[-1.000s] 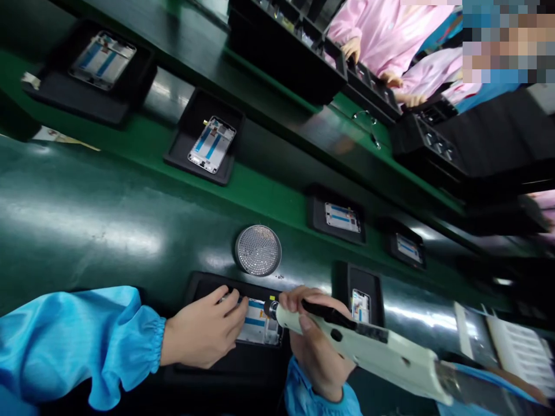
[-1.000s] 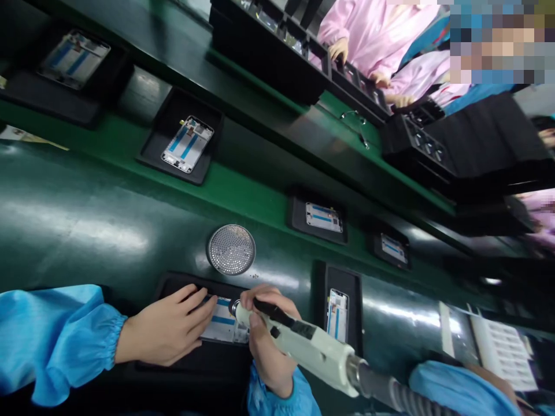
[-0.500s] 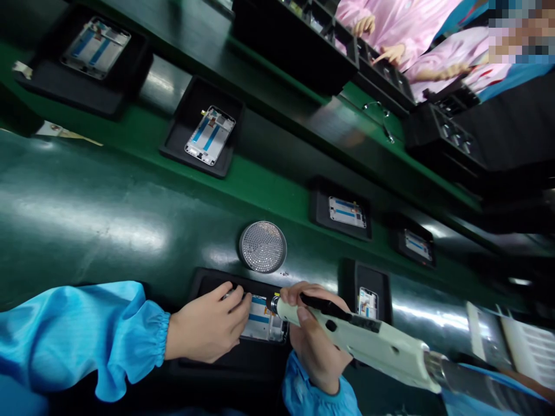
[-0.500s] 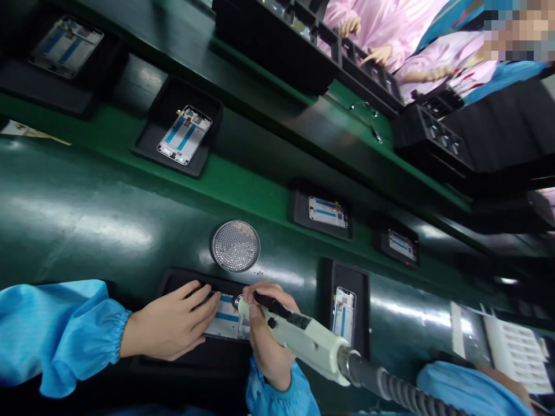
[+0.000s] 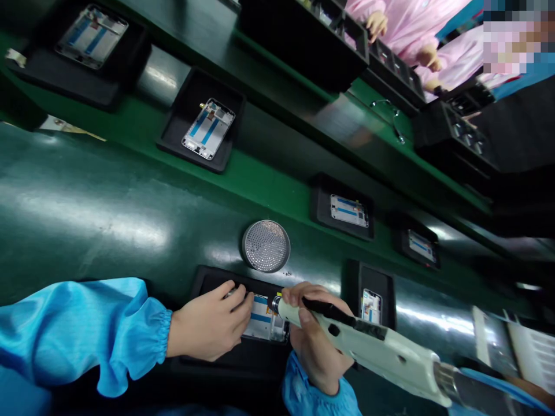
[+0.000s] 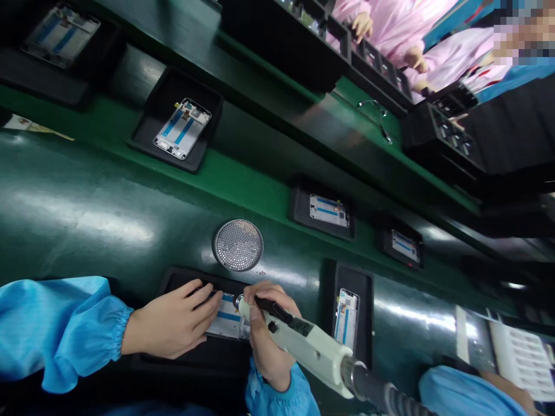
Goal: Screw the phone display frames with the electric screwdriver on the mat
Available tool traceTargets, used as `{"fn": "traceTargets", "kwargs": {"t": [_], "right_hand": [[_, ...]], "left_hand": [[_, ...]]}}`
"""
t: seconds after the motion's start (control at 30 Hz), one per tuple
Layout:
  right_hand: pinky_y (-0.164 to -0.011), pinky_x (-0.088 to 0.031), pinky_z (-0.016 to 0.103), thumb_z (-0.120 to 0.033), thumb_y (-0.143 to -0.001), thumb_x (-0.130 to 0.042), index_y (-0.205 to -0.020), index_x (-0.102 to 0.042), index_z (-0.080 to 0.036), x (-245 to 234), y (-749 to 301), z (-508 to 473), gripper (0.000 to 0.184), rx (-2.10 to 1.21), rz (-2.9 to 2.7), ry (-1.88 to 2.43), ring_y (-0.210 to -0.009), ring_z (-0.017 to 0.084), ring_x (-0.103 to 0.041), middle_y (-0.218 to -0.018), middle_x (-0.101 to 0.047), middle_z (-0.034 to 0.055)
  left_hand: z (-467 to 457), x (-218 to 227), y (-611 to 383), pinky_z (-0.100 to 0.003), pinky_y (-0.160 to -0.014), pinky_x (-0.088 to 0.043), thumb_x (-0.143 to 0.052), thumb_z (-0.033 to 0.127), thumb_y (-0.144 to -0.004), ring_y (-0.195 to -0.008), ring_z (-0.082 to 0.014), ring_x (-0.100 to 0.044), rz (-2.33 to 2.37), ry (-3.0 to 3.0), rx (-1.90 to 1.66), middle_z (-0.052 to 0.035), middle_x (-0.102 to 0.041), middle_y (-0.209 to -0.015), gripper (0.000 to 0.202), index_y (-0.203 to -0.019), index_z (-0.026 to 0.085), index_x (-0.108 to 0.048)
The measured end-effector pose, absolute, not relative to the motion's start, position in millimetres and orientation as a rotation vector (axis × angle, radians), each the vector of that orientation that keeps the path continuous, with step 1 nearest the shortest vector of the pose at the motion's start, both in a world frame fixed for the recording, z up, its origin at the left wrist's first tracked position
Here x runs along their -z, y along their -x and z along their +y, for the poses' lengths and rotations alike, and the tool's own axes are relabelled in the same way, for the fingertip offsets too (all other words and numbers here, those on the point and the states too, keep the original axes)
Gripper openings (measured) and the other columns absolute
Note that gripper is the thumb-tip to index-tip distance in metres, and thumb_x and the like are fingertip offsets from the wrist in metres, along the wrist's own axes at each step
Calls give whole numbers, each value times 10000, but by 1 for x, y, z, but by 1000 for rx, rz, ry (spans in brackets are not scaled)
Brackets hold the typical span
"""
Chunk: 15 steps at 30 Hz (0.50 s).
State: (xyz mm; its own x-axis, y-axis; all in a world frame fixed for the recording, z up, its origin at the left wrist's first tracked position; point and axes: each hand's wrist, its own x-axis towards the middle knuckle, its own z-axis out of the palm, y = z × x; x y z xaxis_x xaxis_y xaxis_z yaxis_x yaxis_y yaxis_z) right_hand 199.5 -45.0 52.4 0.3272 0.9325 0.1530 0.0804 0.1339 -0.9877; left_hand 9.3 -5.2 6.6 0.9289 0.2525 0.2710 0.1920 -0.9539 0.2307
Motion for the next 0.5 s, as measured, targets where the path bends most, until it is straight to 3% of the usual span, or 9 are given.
{"fn": "traceTargets", "kwargs": {"t": [0.3, 0.5], "right_hand": [[-685, -515, 376, -133, -829, -629, -941, -658, -237, -53, -198, -41, 155, -844, -1028, 1259, -732, 166, -564, -757, -564, -8], [-716, -516, 400, -133, -840, -634, -1013, -664, -235, -54, -199, -43, 203, -840, -1063, 1262, -770, 178, -584, -792, -593, 6]], "left_hand": [[-5, -7, -10, -482, -979, -389, -456, 391, -971, -1128, -346, -573, 328, -2913, -408, -187, -611, -1292, 437, -1205, 82, -658], [-5, -7, -10, -482, -979, -393, -453, 385, -973, -1138, -344, -569, 324, -2915, -404, -190, -603, -1307, 434, -1216, 85, -651]]}}
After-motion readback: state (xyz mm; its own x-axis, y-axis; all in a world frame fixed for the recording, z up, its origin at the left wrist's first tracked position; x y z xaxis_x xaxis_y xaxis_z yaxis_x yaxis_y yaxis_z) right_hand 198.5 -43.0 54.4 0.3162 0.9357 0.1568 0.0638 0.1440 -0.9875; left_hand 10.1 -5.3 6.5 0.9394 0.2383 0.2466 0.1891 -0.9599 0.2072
